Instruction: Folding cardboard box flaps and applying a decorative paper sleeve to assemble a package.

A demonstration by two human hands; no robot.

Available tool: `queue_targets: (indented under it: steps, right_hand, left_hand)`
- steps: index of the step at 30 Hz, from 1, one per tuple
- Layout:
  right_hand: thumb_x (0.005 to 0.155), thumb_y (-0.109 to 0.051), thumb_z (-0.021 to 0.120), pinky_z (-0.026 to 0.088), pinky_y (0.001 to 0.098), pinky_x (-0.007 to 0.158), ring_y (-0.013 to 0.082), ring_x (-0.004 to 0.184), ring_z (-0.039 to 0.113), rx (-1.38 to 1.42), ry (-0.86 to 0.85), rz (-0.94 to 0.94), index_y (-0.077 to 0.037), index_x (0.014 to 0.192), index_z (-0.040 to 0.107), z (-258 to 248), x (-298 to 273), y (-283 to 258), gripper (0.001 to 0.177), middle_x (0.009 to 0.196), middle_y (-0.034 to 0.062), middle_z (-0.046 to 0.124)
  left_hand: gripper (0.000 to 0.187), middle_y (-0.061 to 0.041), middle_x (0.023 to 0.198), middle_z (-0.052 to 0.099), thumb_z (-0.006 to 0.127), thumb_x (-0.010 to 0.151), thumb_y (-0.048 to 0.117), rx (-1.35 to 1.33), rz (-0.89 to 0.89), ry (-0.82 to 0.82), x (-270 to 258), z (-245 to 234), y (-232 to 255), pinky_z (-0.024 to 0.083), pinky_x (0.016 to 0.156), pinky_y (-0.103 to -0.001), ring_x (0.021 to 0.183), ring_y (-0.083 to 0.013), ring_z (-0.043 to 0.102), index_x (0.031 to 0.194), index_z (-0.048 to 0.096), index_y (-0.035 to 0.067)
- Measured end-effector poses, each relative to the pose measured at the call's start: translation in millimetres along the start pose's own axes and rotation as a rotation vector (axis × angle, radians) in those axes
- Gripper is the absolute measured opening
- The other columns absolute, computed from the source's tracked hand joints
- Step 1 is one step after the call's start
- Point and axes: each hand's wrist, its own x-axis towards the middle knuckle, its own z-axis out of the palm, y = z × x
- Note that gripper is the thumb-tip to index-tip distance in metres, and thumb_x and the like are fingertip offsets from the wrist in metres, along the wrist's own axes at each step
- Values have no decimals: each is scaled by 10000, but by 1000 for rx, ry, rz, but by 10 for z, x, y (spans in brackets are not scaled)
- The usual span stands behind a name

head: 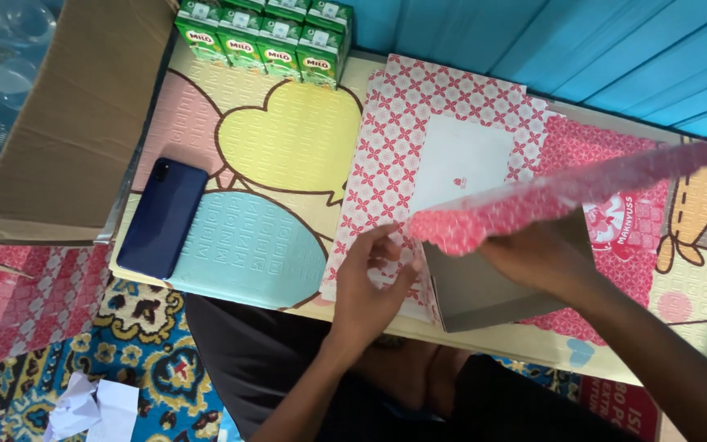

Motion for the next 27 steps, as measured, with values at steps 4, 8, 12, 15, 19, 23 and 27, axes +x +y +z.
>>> queue_targets:
  steps: [4, 8, 12, 15, 19, 23, 27]
  right_hand:
    - [925, -356, 495, 362, 242, 449, 109, 367, 484, 38, 46, -41, -217, 619, 649, -60, -45, -10, 369, 464, -55, 591]
    - [906, -369, 559, 396, 268, 492, 126, 381, 532, 120, 160, -121, -205, 678, 719, -112, -87, -22, 323, 501, -43, 648]
    - [888, -383, 623, 431, 294, 535, 142, 396, 581, 200, 281, -200, -195, 738, 789, -168, -114, -39, 292, 537, -33, 706]
    - [876, -394, 666, 455, 311, 563, 152, 406, 613, 256, 365, -257, -189, 778, 836, -194, -120, -73, 284, 562, -26, 745]
    - [932, -221, 662, 623, 243, 775, 124, 818, 776, 817, 130, -395, -74, 1235, 688, -15, -82, -120, 339, 990, 37, 805]
    - [912, -246, 696, 511, 302, 810, 122, 663, 674, 528, 394, -456, -160, 1107, 736, -104, -129, -56, 217, 801, -19, 740]
    - [907, -54, 631, 533, 271, 589, 156, 595, 653, 706, 487, -397, -4, 1129, 743, -160, -147, 95, 254, 1002, 86, 787]
  left_hand:
    - [518, -150, 1045, 657, 811, 819, 72, 9, 61, -20, -185, -45, 224, 579, 875, -451, 1001, -341, 692, 1300, 624, 25]
    - [572, -169, 1340, 530, 739, 831, 125, 88, 165, -27, -366, 119, 240, 500, 1037, -439, 1248, -331, 567, 1359, 533, 43]
    - [623, -177, 1419, 498, 783, 818, 208, 148, 200, -3, -398, 272, 260, 501, 1033, -464, 1284, -350, 546, 1368, 538, 49]
    - [632, -169, 1445, 483, 778, 800, 231, 288, 247, -3, -380, 325, 281, 469, 1052, -457, 1300, -346, 510, 1353, 555, 25]
    - [616, -184, 1428, 502, 783, 765, 150, 335, 303, 0, -371, 373, 259, 481, 1051, -472, 1290, -373, 535, 1344, 589, 67]
    - [622, -177, 1433, 500, 756, 760, 119, 344, 299, -13, -357, 329, 279, 479, 1045, -456, 1286, -360, 531, 1356, 581, 75]
    - [663, -177, 1445, 502, 704, 730, 18, 350, 305, -41, -360, 298, 269, 470, 1065, -457, 1307, -366, 526, 1378, 588, 96]
